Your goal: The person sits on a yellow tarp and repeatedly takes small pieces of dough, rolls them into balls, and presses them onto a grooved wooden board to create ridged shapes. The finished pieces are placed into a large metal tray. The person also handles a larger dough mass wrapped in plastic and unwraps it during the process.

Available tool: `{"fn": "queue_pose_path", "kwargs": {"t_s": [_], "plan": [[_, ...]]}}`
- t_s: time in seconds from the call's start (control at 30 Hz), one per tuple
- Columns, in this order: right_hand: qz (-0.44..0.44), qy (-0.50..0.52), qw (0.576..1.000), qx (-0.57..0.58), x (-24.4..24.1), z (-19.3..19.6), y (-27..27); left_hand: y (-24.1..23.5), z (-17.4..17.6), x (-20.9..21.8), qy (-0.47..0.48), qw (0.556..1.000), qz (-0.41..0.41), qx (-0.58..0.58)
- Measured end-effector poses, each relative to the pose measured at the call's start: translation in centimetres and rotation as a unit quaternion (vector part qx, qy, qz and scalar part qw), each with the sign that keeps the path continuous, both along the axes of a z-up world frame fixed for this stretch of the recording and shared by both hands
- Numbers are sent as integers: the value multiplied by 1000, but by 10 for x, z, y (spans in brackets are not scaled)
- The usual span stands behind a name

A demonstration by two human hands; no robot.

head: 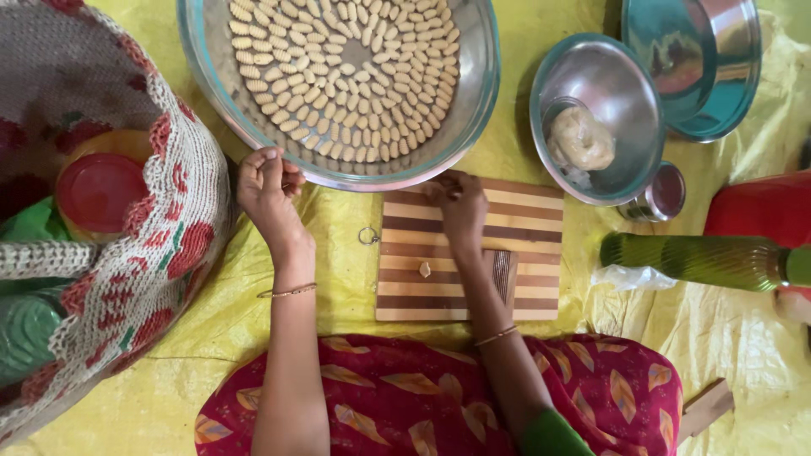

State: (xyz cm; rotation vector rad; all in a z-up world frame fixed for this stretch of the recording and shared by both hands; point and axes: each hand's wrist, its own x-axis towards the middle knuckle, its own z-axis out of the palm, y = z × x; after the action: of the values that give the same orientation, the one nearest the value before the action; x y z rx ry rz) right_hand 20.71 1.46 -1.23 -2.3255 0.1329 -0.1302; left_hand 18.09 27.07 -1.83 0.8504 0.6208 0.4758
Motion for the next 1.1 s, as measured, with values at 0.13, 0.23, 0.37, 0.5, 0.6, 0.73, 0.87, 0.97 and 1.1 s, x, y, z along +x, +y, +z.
{"fn": "queue_pose_path", "kwargs": {"t_s": [0.13,0.23,0.37,0.5,0.6,0.73,0.87,0.97,1.1], "plan": [[-51,-50,992,-105,2,-19,27,2,-1,0,9,1000,-3,5],[-82,-21,988,-131,3,-23,33,3,-8,3,9,1000,-4,4],[-54,-28,991,-121,-1,-20,24,5,-14,5,10,1000,-2,-3],[-79,5,996,47,-12,1,-2,3,-14,4,10,1000,-1,-11],[-73,15,991,110,-13,24,-13,2,-11,5,6,1000,3,-19],[0,11,991,134,29,42,3,2,-7,6,17,1000,8,-23],[101,-41,991,74,125,23,59,2,-2,4,21,1000,10,-19],[116,-30,992,43,178,-3,95,3,0,2,11,1000,9,-23],[130,-31,991,9,215,-31,115,4,0,4,9,999,10,-40]]}}
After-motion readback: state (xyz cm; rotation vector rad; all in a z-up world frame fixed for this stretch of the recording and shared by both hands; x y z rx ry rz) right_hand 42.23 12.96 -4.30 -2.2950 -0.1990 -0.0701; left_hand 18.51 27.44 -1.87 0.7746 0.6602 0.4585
